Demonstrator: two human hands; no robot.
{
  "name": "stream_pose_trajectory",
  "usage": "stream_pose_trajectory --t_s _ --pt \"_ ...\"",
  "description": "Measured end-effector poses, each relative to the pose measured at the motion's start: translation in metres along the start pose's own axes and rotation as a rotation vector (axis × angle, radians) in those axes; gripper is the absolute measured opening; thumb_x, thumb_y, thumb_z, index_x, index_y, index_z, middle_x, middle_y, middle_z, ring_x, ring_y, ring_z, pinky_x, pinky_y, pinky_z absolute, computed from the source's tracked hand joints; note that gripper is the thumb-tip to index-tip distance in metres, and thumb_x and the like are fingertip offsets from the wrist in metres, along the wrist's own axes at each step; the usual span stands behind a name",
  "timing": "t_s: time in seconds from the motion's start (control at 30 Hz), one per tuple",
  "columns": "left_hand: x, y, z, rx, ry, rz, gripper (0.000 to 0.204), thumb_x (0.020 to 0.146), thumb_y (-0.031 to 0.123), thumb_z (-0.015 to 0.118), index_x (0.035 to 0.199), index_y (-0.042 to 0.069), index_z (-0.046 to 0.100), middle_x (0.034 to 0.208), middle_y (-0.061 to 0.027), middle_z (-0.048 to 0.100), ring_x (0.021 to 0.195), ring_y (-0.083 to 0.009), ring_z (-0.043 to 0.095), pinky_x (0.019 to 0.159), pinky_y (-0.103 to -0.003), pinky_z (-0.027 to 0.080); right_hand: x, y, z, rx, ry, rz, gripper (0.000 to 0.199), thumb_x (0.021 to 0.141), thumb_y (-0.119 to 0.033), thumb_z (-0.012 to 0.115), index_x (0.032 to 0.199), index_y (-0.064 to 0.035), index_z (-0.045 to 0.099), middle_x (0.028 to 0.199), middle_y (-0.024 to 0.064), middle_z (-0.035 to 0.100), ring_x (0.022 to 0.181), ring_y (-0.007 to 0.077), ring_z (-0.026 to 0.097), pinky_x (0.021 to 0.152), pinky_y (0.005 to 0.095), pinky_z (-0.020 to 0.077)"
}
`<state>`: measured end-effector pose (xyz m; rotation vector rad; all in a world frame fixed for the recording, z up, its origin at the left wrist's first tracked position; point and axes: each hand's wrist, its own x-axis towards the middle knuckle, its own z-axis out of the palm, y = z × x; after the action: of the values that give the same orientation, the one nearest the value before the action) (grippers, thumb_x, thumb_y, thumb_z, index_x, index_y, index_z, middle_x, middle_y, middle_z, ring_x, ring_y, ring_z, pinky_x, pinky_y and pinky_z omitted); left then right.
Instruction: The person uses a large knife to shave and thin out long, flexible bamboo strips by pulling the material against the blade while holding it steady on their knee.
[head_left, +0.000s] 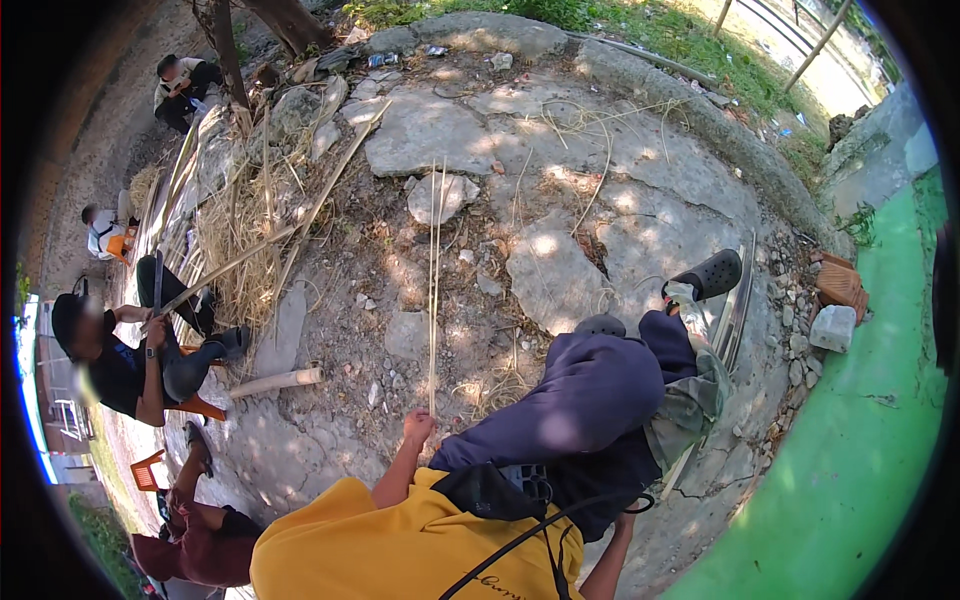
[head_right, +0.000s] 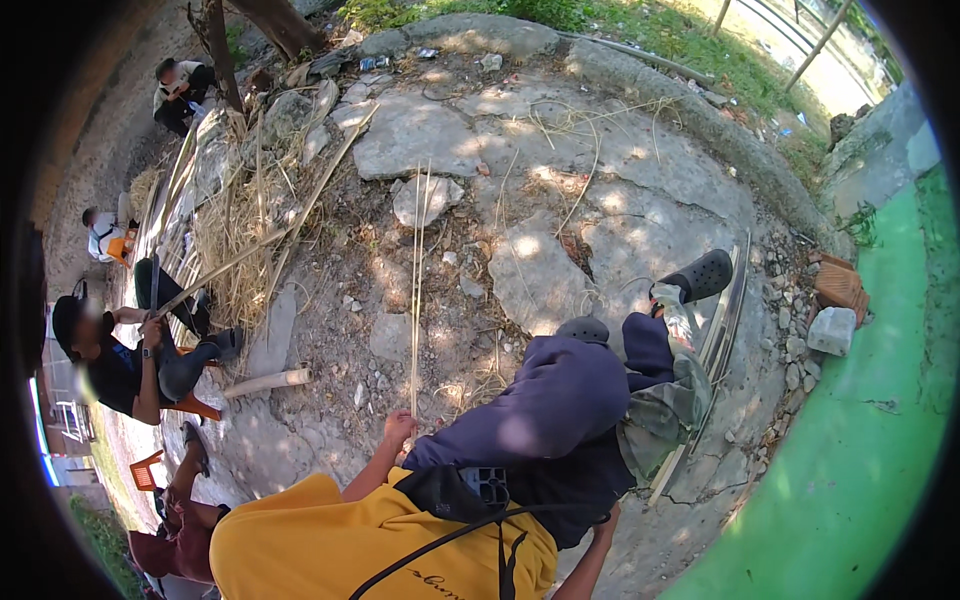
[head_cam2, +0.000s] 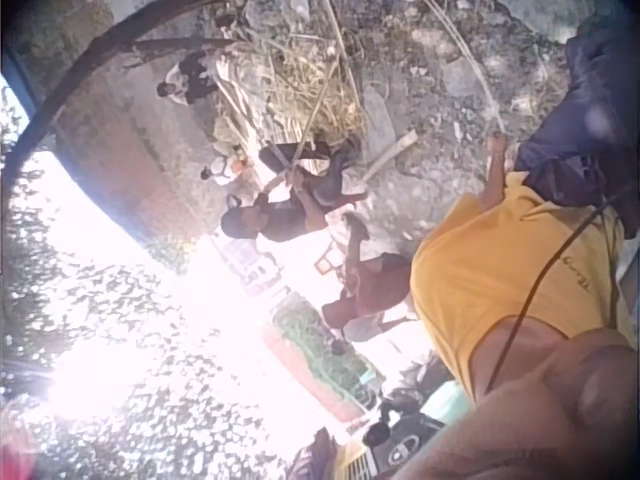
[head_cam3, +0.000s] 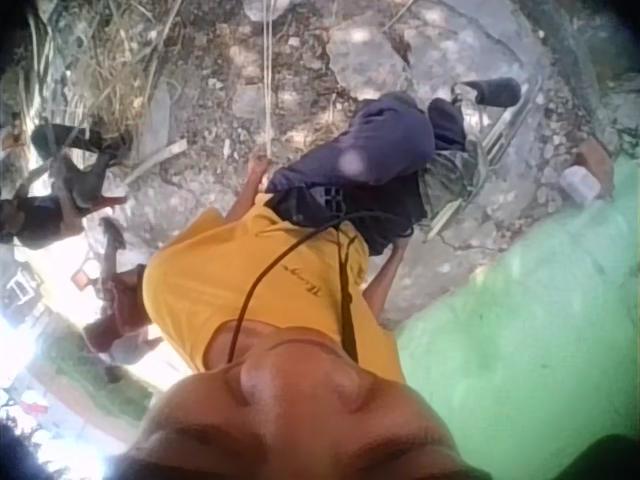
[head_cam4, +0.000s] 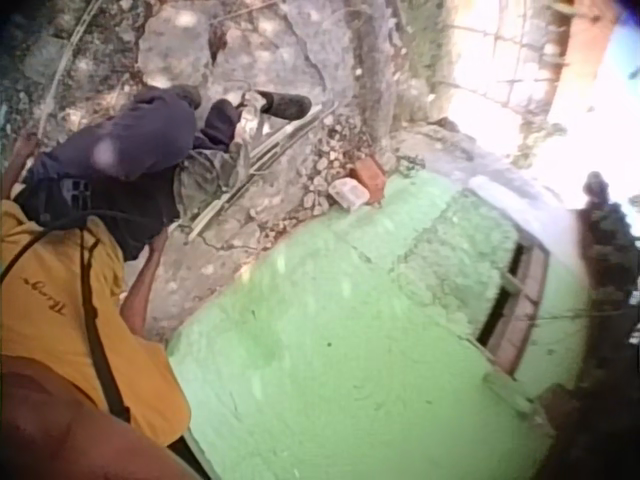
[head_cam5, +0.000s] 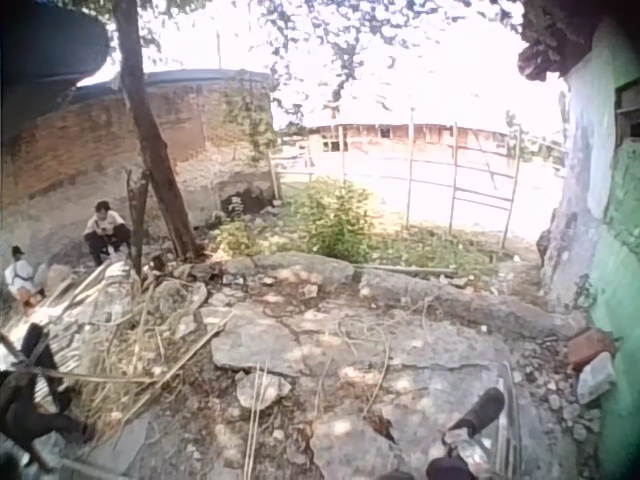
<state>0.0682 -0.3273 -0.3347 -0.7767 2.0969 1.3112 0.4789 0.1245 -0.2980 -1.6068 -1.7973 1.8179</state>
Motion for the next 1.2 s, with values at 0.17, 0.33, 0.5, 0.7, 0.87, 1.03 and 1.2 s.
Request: stream_pose_trajectory --t_s 0.17,0.33,0.5,0.7,0.87,1.03,1.2 --pt "-0.009 0.006 0.002 0.035 -0.195 -0.181 0.024 0.091 0.009 0.084 0.112 0.003 0.075 0.099 -0.0091 0.079 0.085 -0.0207 0.079 0.069 -0.032 0.062 -0.006 0.001 -0.007 0.0 -0.002 0.026 0.04 0.089 -0.023 0.074 0.118 0.0042 0.074 0.113 0.0126 0.08 0.104 0.0211 0.073 0.088 0.0394 0.0567" --pt "-0.009 0.004 0.0 0.116 -0.271 -0.17 0.031 0.09 0.011 0.085 0.118 0.005 0.073 0.1 -0.0074 0.079 0.089 -0.0172 0.077 0.071 -0.033 0.062 -0.011 0.002 -0.008 0.018 -0.001 0.044 0.04 0.089 -0.023 0.074 0.119 0.0043 0.074 0.113 0.0124 0.079 0.104 0.0212 0.073 0.088 0.0393 0.0566" --pt "0.004 -0.006 -0.002 0.002 -0.116 -0.175 0.05 0.089 0.019 0.086 0.132 0.005 0.065 0.107 -0.0088 0.076 0.095 -0.0185 0.074 0.077 -0.037 0.062 -0.01 0.001 -0.005 0.038 -0.015 0.054 0.041 0.089 -0.023 0.074 0.119 0.0043 0.074 0.113 0.0122 0.079 0.103 0.0212 0.073 0.088 0.0392 0.0566" --pt "-0.02 0.032 0.0 0.423 0.12 -0.162 0.085 0.086 0.047 0.083 0.149 0.002 0.047 0.139 -0.0261 0.065 0.129 -0.0389 0.064 0.106 -0.049 0.052 -0.013 0.004 -0.014 0.046 0.013 0.068 0.041 0.09 -0.023 0.073 0.12 0.0044 0.073 0.114 0.012 0.079 0.103 0.0213 0.072 0.089 0.0391 0.0565" --pt "-0.011 0.007 -0.017 0.538 0.431 -0.045 0.078 0.087 0.046 0.081 0.143 0.0 0.053 0.143 -0.0248 0.062 0.133 -0.0426 0.058 0.112 -0.051 0.047 -0.005 0.0 -0.008 0.074 -0.014 0.074 0.041 0.09 -0.023 0.073 0.121 0.0045 0.073 0.114 0.0118 0.079 0.103 0.0213 0.072 0.089 0.039 0.0565" --pt "-0.007 0.015 -0.012 0.57 0.36 0.062 0.068 0.09 0.042 0.078 0.141 0.001 0.057 0.144 -0.023 0.061 0.131 -0.0423 0.059 0.111 -0.049 0.048 -0.003 0.004 -0.012 0.14 0.012 0.073 0.042 0.09 -0.024 0.073 0.121 0.0045 0.073 0.114 0.0117 0.079 0.103 0.0214 0.072 0.089 0.0389 0.0564" --pt "-0.017 0.084 0.026 0.335 -0.142 0.218 0.075 0.102 0.054 0.065 0.152 0.0 0.05 0.153 -0.0238 0.057 0.143 -0.0367 0.053 0.118 -0.047 0.042 -0.023 -0.047 0.007 0.166 0.073 0.054 0.038 0.098 -0.022 0.066 0.125 0.0038 0.071 0.116 0.0102 0.077 0.102 0.02 0.07 0.09 0.0372 0.0552"
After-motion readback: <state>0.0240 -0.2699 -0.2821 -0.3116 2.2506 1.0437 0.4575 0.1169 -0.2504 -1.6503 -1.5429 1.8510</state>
